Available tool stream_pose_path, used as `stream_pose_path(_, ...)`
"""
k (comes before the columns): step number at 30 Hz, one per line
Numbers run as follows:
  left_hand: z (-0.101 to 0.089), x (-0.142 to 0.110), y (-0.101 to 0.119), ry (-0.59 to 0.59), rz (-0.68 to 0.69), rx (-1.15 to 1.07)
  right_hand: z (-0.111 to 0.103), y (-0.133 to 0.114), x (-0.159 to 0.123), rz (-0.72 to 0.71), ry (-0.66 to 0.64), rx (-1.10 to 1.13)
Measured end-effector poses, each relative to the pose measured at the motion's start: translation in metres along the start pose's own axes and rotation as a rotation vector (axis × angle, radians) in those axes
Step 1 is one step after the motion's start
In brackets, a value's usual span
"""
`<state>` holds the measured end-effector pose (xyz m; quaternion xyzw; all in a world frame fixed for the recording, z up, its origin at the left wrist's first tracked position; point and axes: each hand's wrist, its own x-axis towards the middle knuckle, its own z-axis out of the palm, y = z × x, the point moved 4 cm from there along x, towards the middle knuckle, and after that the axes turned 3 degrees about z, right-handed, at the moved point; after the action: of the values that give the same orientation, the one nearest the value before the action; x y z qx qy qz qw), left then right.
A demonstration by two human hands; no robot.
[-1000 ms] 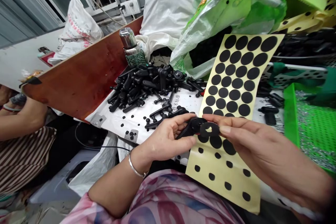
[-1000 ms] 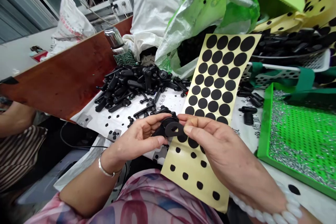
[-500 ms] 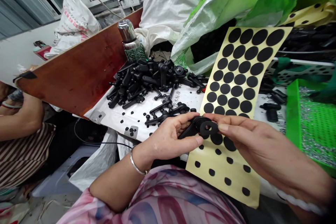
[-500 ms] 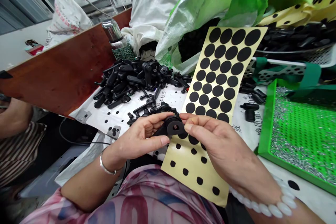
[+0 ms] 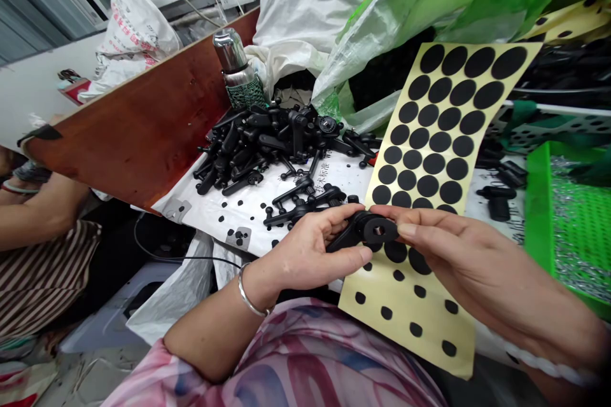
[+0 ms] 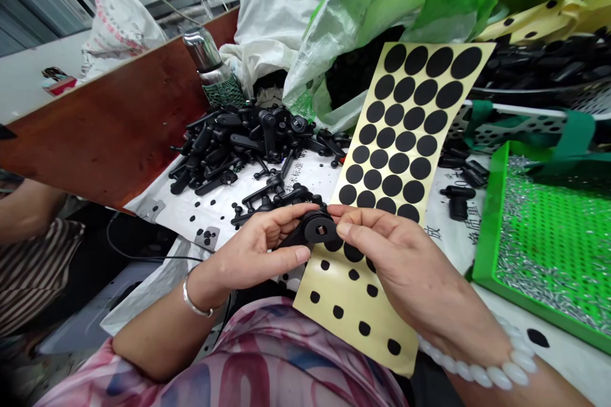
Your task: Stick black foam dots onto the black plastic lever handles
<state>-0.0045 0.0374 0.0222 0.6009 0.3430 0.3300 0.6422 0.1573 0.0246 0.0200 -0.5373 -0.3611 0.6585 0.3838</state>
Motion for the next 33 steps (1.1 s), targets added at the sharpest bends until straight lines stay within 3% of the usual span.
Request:
stream_pose_path(21, 0.001, 0.0, -0.005, -0.053, 0.053, -0.008, -0.002, 0.007, 0.005, 0.075, -0.005, -0.014)
stream_pose_path(33, 0.0, 0.005, -0.011, 0.083, -0.078, 0.022, -0.005, 0.006, 0.008, -0.105, 0.071, -0.218)
